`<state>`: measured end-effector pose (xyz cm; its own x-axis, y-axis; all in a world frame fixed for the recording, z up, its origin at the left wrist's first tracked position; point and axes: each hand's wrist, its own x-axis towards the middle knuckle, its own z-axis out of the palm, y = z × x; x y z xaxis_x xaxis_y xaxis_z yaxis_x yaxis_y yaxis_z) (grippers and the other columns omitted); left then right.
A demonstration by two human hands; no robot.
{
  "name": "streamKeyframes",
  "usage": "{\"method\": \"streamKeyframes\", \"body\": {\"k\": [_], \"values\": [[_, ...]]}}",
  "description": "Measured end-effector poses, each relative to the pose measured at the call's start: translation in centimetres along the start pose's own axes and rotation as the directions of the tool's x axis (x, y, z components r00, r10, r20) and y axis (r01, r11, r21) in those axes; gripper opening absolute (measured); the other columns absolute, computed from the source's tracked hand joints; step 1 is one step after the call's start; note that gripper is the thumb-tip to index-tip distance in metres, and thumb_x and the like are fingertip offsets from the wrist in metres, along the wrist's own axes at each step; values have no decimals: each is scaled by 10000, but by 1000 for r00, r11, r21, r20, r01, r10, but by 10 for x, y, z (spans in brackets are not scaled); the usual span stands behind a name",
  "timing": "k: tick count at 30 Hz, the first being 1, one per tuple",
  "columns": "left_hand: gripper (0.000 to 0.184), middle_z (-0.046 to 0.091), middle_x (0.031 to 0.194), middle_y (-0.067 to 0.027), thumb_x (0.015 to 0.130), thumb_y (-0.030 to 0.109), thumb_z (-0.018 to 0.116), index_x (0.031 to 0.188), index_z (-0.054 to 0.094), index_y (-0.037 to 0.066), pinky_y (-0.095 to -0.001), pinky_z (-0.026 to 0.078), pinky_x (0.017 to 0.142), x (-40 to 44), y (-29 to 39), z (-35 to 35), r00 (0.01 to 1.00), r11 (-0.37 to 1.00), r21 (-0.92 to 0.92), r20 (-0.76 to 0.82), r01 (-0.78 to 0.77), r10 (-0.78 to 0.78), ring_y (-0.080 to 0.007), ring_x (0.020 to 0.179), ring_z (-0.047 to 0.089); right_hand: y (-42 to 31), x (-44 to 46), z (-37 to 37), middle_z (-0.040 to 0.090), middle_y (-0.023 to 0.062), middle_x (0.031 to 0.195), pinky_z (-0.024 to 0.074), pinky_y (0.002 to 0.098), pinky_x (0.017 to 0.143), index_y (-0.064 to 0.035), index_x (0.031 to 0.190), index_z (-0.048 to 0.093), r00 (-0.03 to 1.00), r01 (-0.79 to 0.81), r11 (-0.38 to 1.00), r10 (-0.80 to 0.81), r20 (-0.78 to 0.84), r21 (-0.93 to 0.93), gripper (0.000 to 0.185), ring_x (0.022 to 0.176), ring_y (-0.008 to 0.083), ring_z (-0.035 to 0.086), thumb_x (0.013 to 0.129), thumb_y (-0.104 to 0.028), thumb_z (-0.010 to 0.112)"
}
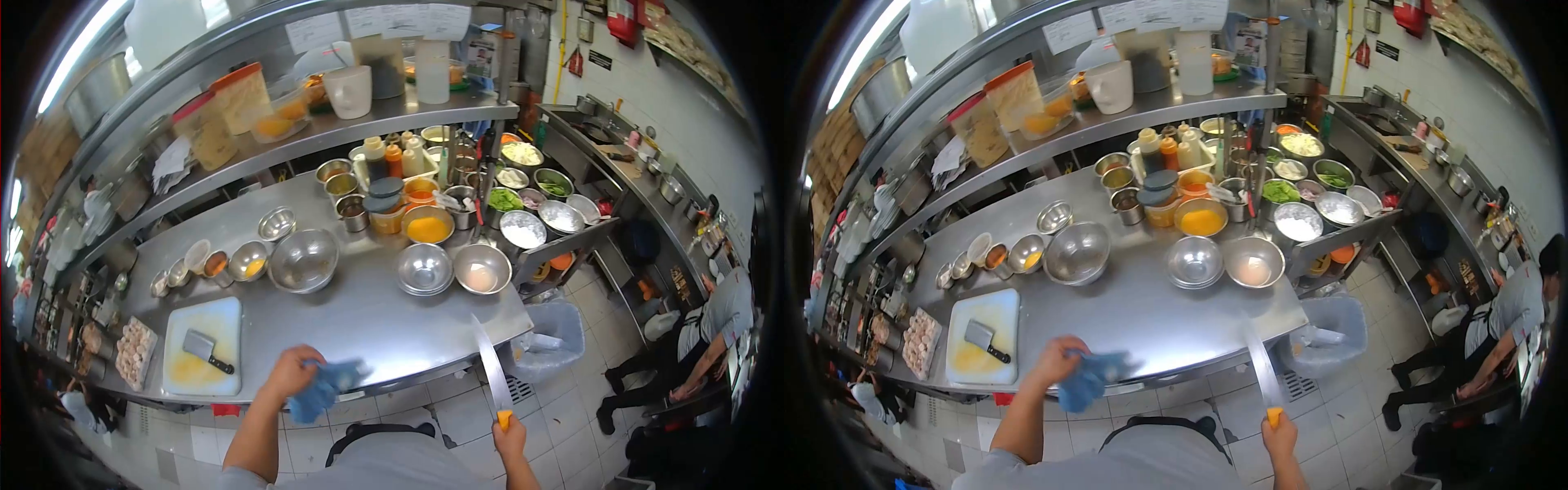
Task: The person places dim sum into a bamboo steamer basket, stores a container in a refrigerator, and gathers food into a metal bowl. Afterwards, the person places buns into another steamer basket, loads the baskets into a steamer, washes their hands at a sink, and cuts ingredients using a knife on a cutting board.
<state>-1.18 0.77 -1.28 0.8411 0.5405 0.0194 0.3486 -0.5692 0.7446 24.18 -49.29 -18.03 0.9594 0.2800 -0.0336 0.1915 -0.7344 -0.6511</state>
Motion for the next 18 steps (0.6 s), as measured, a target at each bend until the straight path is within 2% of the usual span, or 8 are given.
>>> {"method": "streamKeyframes", "body": {"k": [2,4,5,7,9,12,14,18], "values": [[255,721,1090,-144,809,76,692,1055,760,82,-372,536,906,-14,13,-39,993,996,79,-116,31,-22,-337,997,682,-31,13,20,698,257,817,536,517,706,14,953,686,990,114,993,-113,85,-4,311,805,468,690,829,-267,730],[360,688,1216,-169,811,146,770,1165,732,99,-397,536,902,-31,66,-53,777,585,787,-489,198,396,-366,1038,669,-84,21,30,700,254,827,542,508,718,10,973,684,965,201,978,-209,157,62,328,815,466,694,835,-285,729],[360,688,1216,-169,811,146,770,1165,732,99,-397,536,902,-37,61,-45,769,587,783,-500,206,397,-366,1038,669,-99,27,42,704,254,844,543,509,727,5,989,682,955,214,971,-230,187,104,339,827,460,697,841,-296,726],[496,611,1366,-211,839,210,827,1303,674,122,-407,463,1076,-52,28,-14,892,837,544,-403,53,206,-344,1302,576,-145,28,68,709,251,880,544,508,745,1,1034,671,925,280,939,-319,208,198,365,854,445,704,845,-306,729],[466,608,1398,-201,935,320,770,1321,655,85,-396,527,950,-68,14,31,987,988,-139,-136,70,-89,-283,1224,626,-225,6,75,705,227,914,540,493,753,-2,1090,648,872,356,887,-428,236,293,399,866,418,699,858,-311,748],[493,644,1307,-100,1033,286,660,1424,525,18,-335,523,951,-108,29,82,992,742,-663,7,101,-128,-157,1087,619,-306,-52,103,672,237,1045,524,496,816,-3,1202,584,707,532,724,-665,241,439,458,986,423,667,876,-273,759],[455,636,1251,-85,1058,247,616,1452,484,60,-334,511,990,-150,12,85,962,774,-630,-166,64,-215,-169,1158,603,-343,-125,130,642,254,1130,498,524,880,-6,1218,563,538,621,611,-788,300,491,464,1097,445,623,862,-227,764],[388,615,1253,-69,1061,233,600,1409,465,130,-369,587,867,-222,-57,67,905,457,-889,-179,20,-387,-182,1122,640,-348,-183,182,544,240,1350,488,506,990,-38,1433,506,195,865,316,-928,318,391,694,1169,440,573,824,-190,803]]}}
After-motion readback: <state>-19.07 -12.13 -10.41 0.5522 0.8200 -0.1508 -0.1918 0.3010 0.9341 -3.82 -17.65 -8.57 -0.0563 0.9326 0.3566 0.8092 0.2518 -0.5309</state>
